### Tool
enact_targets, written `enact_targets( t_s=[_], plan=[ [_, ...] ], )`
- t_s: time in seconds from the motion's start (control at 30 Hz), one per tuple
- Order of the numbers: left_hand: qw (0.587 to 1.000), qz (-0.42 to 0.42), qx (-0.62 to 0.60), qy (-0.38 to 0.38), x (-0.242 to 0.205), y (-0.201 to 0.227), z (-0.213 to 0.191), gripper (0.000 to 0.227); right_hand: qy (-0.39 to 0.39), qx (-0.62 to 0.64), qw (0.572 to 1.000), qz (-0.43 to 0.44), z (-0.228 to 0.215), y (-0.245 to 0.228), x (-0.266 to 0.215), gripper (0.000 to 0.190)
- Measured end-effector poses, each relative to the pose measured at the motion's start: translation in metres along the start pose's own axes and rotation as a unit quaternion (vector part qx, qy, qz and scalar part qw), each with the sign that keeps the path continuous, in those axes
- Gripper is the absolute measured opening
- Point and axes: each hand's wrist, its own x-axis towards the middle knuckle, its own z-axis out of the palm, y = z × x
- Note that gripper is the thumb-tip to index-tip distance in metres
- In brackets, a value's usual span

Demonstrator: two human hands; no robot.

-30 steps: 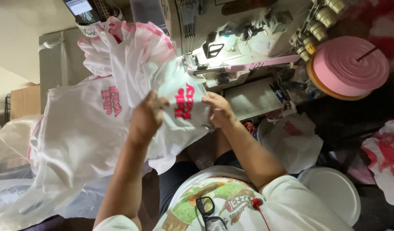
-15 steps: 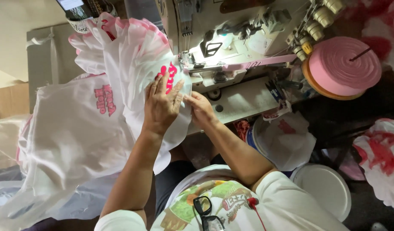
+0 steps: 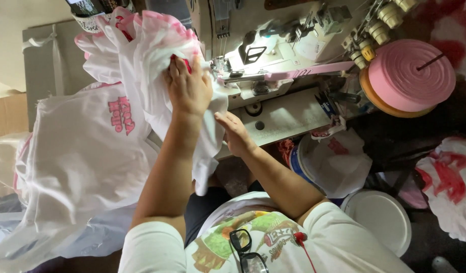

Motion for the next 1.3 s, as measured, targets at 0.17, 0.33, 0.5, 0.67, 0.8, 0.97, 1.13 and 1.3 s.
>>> enact_targets(
  t_s=[0.17,0.33,0.5,0.67,0.8,0.97,1.13,1.3],
  plan=[
    [0.996,0.012,-0.083,-0.025,0.011,-0.017,-0.017,0.042,-0.066,-0.054,0.996,0.008,-0.021,0.018,0.021,0.018],
    [0.969,0.115,-0.211,0.053,-0.051,0.009,-0.06,0.033,-0.044,-0.019,0.998,-0.029,-0.046,0.054,0.044,0.008],
    [0.976,0.18,-0.086,0.092,-0.05,0.015,-0.065,0.038,-0.059,-0.02,0.995,-0.073,-0.031,0.037,0.022,0.009],
    [0.981,0.138,-0.138,0.0,-0.036,0.008,-0.059,0.044,-0.051,-0.048,0.995,-0.074,-0.031,0.035,0.003,0.007],
    [0.985,0.115,-0.127,0.009,-0.019,-0.001,-0.039,0.039,-0.062,-0.123,0.985,-0.105,-0.02,0.012,-0.016,0.009],
    [0.984,0.092,0.027,0.147,-0.001,-0.009,0.001,0.038,-0.043,-0.276,0.943,-0.182,-0.069,0.032,0.019,0.024],
    [0.993,0.033,0.036,0.109,0.021,-0.026,0.046,0.042,0.01,-0.372,0.898,-0.234,-0.042,-0.024,0.022,0.022],
    [0.952,-0.1,-0.246,-0.152,0.013,-0.041,-0.008,0.048,-0.014,-0.302,0.942,-0.146,-0.055,-0.025,0.045,0.051]
  ],
)
